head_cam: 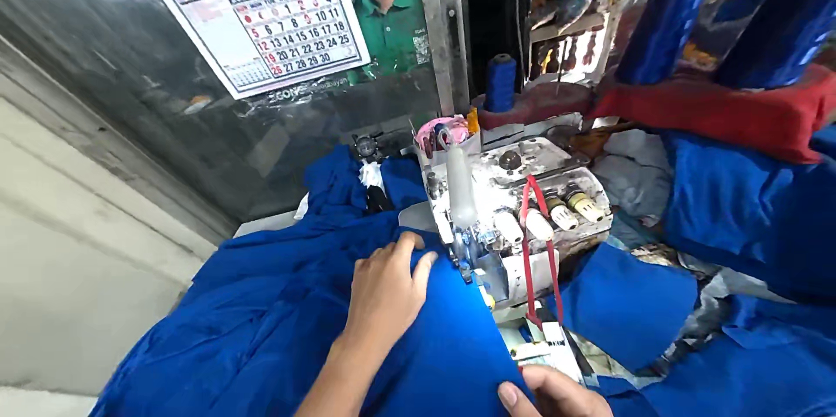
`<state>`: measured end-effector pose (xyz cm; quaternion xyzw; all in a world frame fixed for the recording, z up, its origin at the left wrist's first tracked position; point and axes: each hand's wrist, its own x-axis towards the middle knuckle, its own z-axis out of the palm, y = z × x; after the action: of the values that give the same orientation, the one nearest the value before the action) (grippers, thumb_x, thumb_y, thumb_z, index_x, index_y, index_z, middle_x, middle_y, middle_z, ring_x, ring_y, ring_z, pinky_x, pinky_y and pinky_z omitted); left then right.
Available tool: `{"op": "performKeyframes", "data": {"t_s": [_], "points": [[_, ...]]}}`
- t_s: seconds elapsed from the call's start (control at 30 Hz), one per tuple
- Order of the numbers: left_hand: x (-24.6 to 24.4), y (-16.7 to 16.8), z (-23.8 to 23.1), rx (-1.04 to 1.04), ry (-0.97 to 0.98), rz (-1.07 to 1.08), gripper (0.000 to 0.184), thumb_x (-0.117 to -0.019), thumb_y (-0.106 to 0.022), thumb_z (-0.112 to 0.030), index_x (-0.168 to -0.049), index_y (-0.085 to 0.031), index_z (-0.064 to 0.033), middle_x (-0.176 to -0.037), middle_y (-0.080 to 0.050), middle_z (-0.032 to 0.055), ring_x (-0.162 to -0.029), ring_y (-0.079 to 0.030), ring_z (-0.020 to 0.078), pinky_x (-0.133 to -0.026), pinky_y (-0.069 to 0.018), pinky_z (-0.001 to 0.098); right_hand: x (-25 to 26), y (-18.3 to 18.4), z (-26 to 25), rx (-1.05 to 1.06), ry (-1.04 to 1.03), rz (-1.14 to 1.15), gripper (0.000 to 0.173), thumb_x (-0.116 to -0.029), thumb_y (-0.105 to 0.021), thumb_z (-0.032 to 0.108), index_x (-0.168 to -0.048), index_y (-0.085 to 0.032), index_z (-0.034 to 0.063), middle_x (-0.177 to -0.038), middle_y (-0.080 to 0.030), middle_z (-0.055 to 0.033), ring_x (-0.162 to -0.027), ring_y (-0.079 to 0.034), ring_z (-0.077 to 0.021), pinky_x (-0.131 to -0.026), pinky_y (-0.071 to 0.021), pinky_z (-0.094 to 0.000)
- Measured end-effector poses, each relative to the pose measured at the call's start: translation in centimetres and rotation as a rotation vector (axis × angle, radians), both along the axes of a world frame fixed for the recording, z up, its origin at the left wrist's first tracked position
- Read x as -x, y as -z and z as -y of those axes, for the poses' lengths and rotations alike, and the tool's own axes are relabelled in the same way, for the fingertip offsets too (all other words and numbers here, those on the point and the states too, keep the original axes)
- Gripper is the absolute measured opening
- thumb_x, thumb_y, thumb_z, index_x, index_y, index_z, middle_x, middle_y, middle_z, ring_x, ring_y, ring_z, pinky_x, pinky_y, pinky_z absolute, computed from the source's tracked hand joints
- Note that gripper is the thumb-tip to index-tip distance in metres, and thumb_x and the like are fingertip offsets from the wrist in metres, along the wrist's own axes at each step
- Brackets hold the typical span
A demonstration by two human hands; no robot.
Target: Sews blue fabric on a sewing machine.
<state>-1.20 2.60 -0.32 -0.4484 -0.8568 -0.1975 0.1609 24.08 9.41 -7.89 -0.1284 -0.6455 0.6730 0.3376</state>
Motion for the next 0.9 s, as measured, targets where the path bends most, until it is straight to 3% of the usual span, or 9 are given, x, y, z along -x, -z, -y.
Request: {"op": "performKeyframes", "data": {"t_s": [0.17,0.3,0.4,0.5,0.57,0.7,0.73,0.8,0.9], "points": [[3.0,-0.5,-2.1,0.009,-0.037,0.065,0.022,-0.1048,-0.057,-0.035,-0.115,-0.066,-0.0173,-0.086,-0.07,0.0065,-0.078,-0.07,0.027,-0.068,-0.0574,0.0533,4.3,-1.6,-1.3,-0.012,0.18,0.121,0.013,-0.096,-0.072,0.019,-0.092,-0.072,0.006,-0.071,-0.069,-0.0037,-0.054,-0.064,-0.0158,-0.047,-0.0571,-0.0329],[5.9,-2.9,-2.6,0.139,-0.057,0.162,0.025,-0.1071,-0.052,-0.029,-0.119,-0.062,-0.0099,-0.089,-0.07,0.0151,-0.082,-0.071,0.0362,-0.072,-0.0566,0.0597,8.7,-1.0,-1.7,-0.033,0.356,0.097,0.041,-0.0934,-0.072,0.029,-0.06,-0.054,0.0134,-0.053,-0.051,0.0005,-0.043,-0.051,-0.013,-0.04,-0.0437,-0.0305],[5.4,-6.4,0.7,-0.057,-0.004,0.13,0.029,-0.1085,-0.05,-0.03,-0.119,-0.062,-0.0058,-0.095,-0.069,0.0158,-0.08,-0.069,0.0331,-0.071,-0.057,0.0578,7.5,-1.4,-1.9,-0.122,0.227,0.148,0.043,-0.094,-0.07,0.034,-0.06,-0.053,0.0148,-0.055,-0.052,0.0016,-0.047,-0.053,-0.0119,-0.044,-0.045,-0.0309],[4.0,-7.7,4.4,-0.339,0.045,-0.06,0.03,-0.1075,-0.052,-0.031,-0.12,-0.061,-0.0048,-0.085,-0.066,0.0091,-0.066,-0.062,0.0199,-0.059,-0.0548,0.0431,3.6,-3.1,-3.8,-0.401,-0.282,0.333,0.033,-0.0976,-0.067,0.043,-0.085,-0.07,0.0126,-0.073,-0.066,0.0005,-0.063,-0.064,-0.0121,-0.059,-0.0561,-0.0368],[2.9,-7.7,6.3,-0.463,0.051,-0.145,0.029,-0.1068,-0.053,-0.03,-0.12,-0.061,-0.005,-0.085,-0.064,0.0034,-0.068,-0.059,0.0082,-0.062,-0.0528,0.0288,4.6,-5.7,-4.0,-0.485,-0.388,0.34,0.024,-0.0971,-0.068,0.035,-0.107,-0.072,0.014,-0.083,-0.071,0.0004,-0.068,-0.068,-0.0123,-0.064,-0.0606,-0.0378],[0.7,-7.7,8.6,-0.612,0.122,-0.218,0.028,-0.1052,-0.055,-0.022,-0.121,-0.058,0.0008,-0.094,-0.064,0.0034,-0.077,-0.06,0.0024,-0.07,-0.0536,0.0214,10.5,-10.1,-2.3,-0.164,-0.398,0.285,0.066,-0.1041,-0.06,0.035,-0.16,-0.027,0.025,-0.101,-0.073,-0.0027,-0.065,-0.071,-0.0153,-0.054,-0.0626,-0.0325],[0.3,-7.3,9.5,-0.609,0.137,-0.227,0.027,-0.1047,-0.055,-0.02,-0.12,-0.059,0.0021,-0.093,-0.065,0.0045,-0.075,-0.061,0.0034,-0.069,-0.0539,0.0221,10.2,-9.3,-2.2,-0.207,-0.462,0.299,0.063,-0.1044,-0.059,0.033,-0.158,-0.03,0.0209,-0.103,-0.072,-0.0039,-0.068,-0.071,-0.0157,-0.057,-0.0624,-0.0339],[-1.0,-5.3,10.8,-0.585,0.184,-0.211,0.023,-0.1036,-0.058,-0.017,-0.111,-0.061,0.0043,-0.086,-0.065,0.0076,-0.072,-0.061,0.0077,-0.066,-0.0544,0.0252,7.1,-6.5,-2.9,-0.326,-0.437,0.255,0.034,-0.1026,-0.062,0.029,-0.133,-0.063,0.0125,-0.1,-0.075,-0.0017,-0.072,-0.072,-0.0133,-0.062,-0.064,-0.0344],[-4.7,0.3,7.9,-0.564,0.214,-0.11,0.018,-0.1006,-0.065,-0.021,-0.102,-0.069,-0.0035,-0.088,-0.07,0.006,-0.078,-0.068,0.0094,-0.073,-0.0596,0.0268,4.3,-2.4,-4.3,-0.028,0.074,0.125,0.016,-0.101,-0.06,0.012,-0.106,-0.072,0.0032,-0.087,-0.076,-0.007,-0.06,-0.071,-0.0204,-0.05,-0.0623,-0.0361]]}}
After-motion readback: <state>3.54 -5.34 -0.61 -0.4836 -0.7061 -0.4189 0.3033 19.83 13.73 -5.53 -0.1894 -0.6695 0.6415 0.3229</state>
